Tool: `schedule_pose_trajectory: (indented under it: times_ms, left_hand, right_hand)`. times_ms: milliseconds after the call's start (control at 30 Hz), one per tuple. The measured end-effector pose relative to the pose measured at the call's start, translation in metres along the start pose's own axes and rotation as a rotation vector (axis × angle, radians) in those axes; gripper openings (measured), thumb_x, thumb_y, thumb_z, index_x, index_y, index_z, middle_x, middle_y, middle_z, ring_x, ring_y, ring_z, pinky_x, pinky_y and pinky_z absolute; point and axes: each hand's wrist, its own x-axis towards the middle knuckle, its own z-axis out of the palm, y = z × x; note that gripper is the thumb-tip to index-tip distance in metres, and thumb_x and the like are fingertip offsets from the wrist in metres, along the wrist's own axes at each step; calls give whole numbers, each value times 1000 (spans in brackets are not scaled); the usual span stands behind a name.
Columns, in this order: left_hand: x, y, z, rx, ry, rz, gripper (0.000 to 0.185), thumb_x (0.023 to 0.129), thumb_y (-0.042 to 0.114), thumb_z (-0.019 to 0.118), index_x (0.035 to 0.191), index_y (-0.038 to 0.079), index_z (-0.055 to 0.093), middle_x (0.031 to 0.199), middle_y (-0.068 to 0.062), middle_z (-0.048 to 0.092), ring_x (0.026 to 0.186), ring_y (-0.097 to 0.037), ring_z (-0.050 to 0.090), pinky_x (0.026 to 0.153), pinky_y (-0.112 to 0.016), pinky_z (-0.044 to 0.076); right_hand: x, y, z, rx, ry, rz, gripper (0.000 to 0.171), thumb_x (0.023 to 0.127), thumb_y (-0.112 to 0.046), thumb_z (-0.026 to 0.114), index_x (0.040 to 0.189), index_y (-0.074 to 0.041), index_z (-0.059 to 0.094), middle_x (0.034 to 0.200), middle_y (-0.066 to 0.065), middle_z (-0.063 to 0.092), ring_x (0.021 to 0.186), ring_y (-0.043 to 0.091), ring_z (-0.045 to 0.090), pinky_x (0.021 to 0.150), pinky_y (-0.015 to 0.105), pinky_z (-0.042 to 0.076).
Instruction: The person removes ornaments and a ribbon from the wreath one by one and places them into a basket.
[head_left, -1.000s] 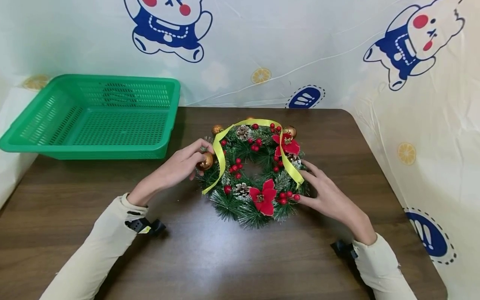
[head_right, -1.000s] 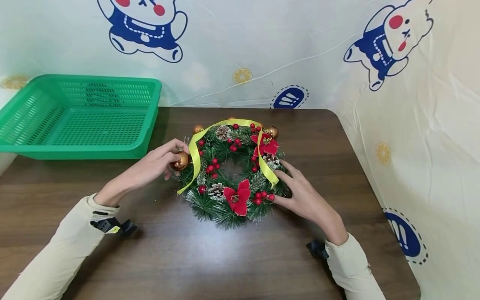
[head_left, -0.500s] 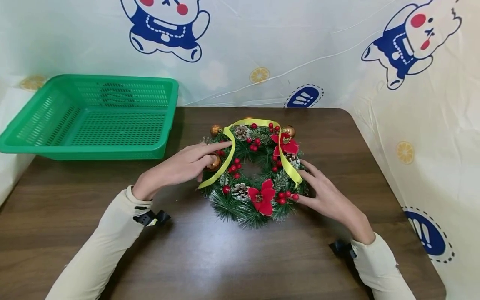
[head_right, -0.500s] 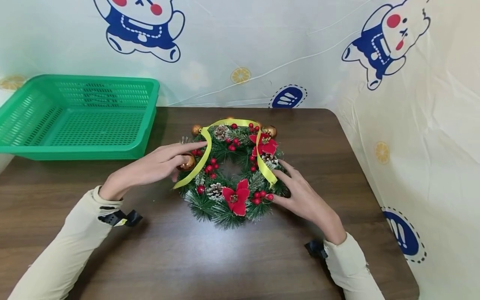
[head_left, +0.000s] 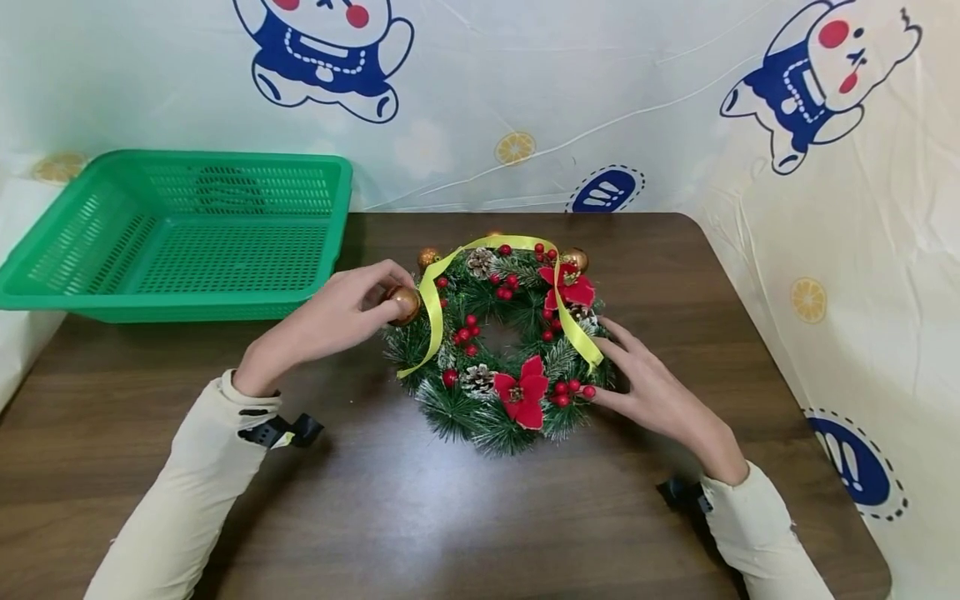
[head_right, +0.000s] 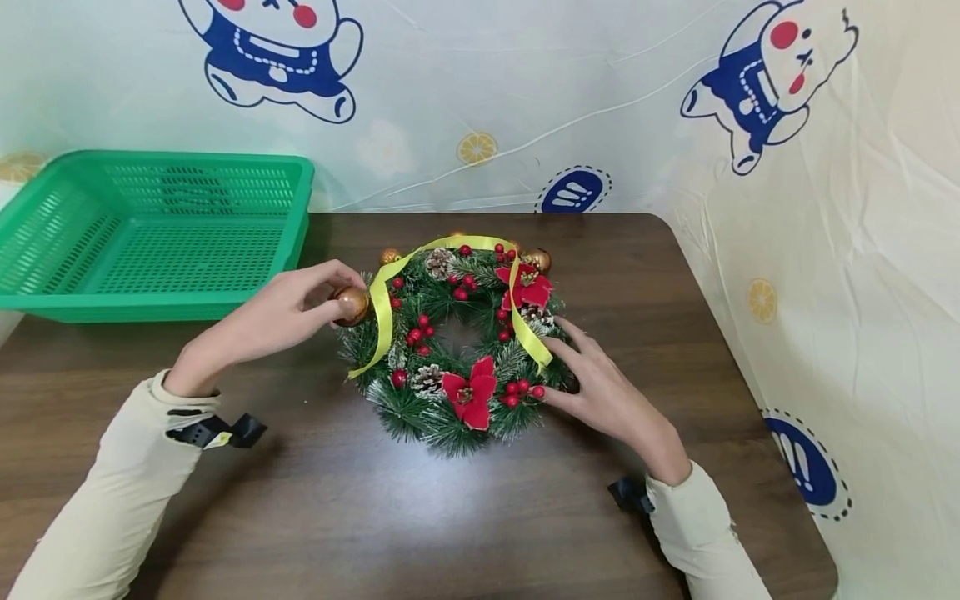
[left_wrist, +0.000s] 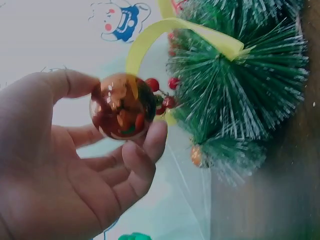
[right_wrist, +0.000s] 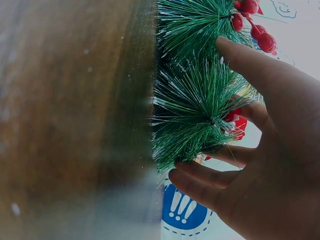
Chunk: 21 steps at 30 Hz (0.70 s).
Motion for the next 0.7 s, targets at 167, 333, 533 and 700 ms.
schedule_pose_trajectory:
  times_ms: [167,333,533,700]
  left_hand:
    - [-3,-3,-5,44,89,-50,22,102,26,52,118,14,62,93,-4,62,75,-22,51,65,-38,43]
    - [-2,-4,-7,58,109,-74,21,101,25,54,117,14,63,91,-5,60,74,-23,48,63,-38,40]
    - [-3,-8,-7,45,-57,-74,22,98,25,60,117,14,62,103,-4,67,76,-22,54,68,-37,44]
    - [-3,-10,-9,22,-6,-98,23,99,26,57,117,12,61,104,-7,67,74,-23,57,66,-37,46]
  right_hand:
    - [1,0,0,1,-2,-1,74,88,-37,77,149,-10,44,163,13,19,143,41,29,105,66,36]
    - [0,0,0,5,-4,-2,75,88,-38,77,149,-10,44,163,14,19,143,42,29,104,67,37]
    - [0,0,0,4,-6,2,76,88,-37,77,150,-9,43,163,13,19,143,41,29,105,66,36]
    - [0,0,0,4,-8,3,76,88,-37,77,150,-9,42,163,14,19,143,42,29,104,66,37]
